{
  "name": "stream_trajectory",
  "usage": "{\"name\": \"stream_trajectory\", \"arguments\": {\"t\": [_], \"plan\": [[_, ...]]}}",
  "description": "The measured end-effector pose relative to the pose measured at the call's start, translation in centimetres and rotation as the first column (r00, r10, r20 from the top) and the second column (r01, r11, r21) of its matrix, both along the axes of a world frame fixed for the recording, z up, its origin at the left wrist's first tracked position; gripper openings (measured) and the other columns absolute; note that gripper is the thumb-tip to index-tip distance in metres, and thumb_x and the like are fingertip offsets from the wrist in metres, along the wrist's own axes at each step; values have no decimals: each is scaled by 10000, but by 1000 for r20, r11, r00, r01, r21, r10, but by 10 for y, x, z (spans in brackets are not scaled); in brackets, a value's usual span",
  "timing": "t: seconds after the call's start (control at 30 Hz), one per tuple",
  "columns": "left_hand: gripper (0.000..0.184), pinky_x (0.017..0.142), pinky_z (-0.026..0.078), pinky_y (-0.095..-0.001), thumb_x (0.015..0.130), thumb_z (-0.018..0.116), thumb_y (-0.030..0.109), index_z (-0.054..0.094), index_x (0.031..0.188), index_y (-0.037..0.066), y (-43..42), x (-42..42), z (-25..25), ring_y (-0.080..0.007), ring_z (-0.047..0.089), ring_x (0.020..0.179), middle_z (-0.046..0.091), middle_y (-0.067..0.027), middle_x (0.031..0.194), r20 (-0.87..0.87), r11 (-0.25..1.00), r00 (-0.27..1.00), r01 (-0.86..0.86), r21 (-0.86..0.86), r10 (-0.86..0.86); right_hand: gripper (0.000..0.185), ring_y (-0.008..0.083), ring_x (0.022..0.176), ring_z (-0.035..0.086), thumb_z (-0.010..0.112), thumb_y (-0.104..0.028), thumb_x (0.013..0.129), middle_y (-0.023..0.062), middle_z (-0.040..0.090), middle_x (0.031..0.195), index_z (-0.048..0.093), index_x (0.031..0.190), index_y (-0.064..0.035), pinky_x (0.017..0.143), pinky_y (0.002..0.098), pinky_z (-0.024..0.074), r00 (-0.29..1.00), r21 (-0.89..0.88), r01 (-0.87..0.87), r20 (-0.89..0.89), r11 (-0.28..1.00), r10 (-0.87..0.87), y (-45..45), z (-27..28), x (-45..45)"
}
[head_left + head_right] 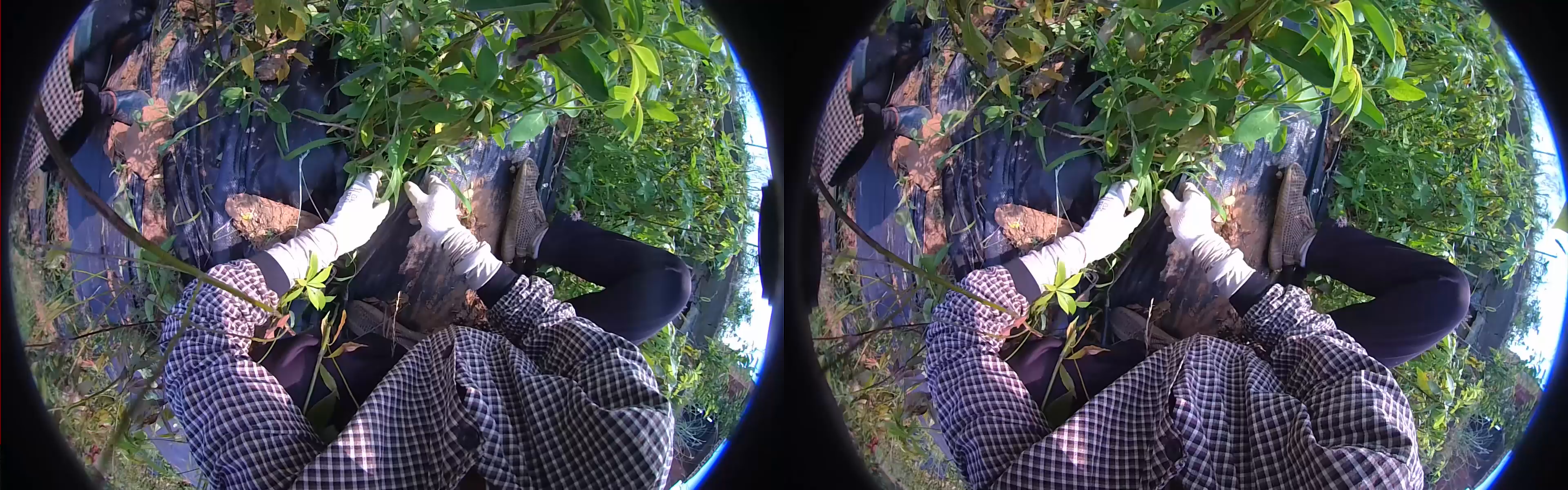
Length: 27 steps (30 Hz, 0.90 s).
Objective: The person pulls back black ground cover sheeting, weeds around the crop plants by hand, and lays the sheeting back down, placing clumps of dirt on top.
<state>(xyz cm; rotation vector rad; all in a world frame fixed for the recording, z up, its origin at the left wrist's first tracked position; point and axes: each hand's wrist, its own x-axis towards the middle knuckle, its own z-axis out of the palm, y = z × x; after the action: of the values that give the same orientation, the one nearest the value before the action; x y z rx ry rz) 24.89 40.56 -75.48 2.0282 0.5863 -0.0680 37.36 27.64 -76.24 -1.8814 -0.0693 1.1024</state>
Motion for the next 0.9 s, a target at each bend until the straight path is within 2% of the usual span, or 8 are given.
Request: {"name": "stream_trajectory", "arguments": {"t": [0.17,0.2,0.33,0.47,0.57,0.73,0.83,0.9], "plan": [[358,727,476,-329,839,653,132,595,1170,8,14,35,13,-195,577,803,583,-106,985,-184,949,983,-38,-312,-21,119,109,714,575,608,-189,913,-11,561,798,552,935,-87,603,287,507,997,62,14,-72,998,-10,-23,-2,14],[202,748,502,-372,834,642,143,639,1009,42,15,37,9,-251,641,816,655,-122,957,-162,959,986,-78,-272,35,115,114,804,602,603,-191,917,-13,582,853,564,973,-98,659,306,527,989,57,54,-138,997,-45,-23,4,14],[270,769,499,-358,818,679,133,592,1053,33,12,42,-6,-233,636,892,629,-127,1014,-132,995,991,-37,-93,25,110,153,849,605,560,-191,945,12,624,969,583,1014,-109,744,329,507,786,233,425,-574,875,-229,-34,11,12],[581,795,499,-328,767,725,3,447,1272,75,-19,37,-4,-182,579,917,547,-76,1017,9,831,948,-273,-485,317,65,178,659,597,550,-209,937,30,580,754,512,945,-158,511,367,499,760,206,479,-583,853,-287,-42,-18,8],[544,803,486,-312,778,739,91,480,1256,66,-27,48,-22,-156,583,941,598,-72,1077,-52,992,993,-106,-63,102,110,191,607,586,547,-259,937,39,592,760,516,958,-155,388,366,435,750,178,469,-597,865,-284,-42,-12,11],[253,774,482,-277,859,673,101,620,1098,36,-21,47,-46,-100,576,858,658,-36,978,-67,891,985,-174,-420,161,162,203,577,572,540,-304,938,39,593,799,511,1007,-161,319,351,396,761,173,442,-592,880,-265,-37,-7,8],[262,777,475,-259,873,667,97,623,1124,39,-18,56,-48,-91,569,856,653,-18,975,-58,636,964,-217,-740,260,183,199,541,550,545,-314,940,37,576,802,500,1019,-155,316,342,398,756,179,434,-605,883,-249,-39,-10,11],[275,823,473,-247,901,639,85,618,1173,48,-12,59,-57,-102,585,918,656,-25,1049,-121,661,974,-219,-718,192,221,187,475,520,549,-343,945,37,559,784,491,1012,-140,311,331,408,765,212,417,-606,884,-216,-36,-6,13]]}}
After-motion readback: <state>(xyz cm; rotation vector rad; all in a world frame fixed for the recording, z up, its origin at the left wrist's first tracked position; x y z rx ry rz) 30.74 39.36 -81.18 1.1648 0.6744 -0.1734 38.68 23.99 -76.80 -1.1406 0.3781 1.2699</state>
